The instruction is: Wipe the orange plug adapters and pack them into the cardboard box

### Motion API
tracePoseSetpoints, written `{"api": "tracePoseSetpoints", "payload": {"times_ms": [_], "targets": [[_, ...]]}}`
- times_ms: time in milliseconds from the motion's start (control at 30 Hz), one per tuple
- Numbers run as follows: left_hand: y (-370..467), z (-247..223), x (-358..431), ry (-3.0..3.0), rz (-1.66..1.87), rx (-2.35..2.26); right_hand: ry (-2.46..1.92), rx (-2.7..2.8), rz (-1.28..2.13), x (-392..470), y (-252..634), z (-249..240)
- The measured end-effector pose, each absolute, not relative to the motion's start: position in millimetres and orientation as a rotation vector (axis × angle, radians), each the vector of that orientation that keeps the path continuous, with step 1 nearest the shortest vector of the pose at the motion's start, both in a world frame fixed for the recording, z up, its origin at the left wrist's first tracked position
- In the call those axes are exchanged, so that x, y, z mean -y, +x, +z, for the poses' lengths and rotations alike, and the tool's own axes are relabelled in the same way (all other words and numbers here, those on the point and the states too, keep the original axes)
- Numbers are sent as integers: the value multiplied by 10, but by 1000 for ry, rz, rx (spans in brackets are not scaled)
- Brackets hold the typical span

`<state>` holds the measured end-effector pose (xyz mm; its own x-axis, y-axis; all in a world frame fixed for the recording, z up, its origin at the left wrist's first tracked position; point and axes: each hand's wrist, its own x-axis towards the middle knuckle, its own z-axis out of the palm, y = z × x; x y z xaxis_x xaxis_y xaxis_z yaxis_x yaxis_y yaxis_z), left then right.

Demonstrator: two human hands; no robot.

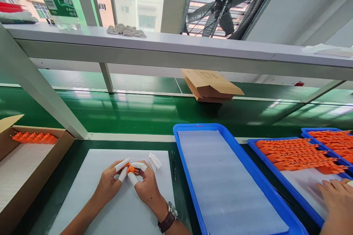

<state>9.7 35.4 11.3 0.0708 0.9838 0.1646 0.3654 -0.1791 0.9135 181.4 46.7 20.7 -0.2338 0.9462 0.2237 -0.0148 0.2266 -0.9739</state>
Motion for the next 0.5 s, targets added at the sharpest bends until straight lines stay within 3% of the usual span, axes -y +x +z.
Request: {"api": "tracePoseSetpoints", "payload": {"times_ms": [300,500], "targets": [[-2,159,-367,1455,938,-1200,-1010,1619,1044,-505,1880,188],[-39,173,-394,1675,818,-1315,-1050,1841,992,-501,1979,330]]}}
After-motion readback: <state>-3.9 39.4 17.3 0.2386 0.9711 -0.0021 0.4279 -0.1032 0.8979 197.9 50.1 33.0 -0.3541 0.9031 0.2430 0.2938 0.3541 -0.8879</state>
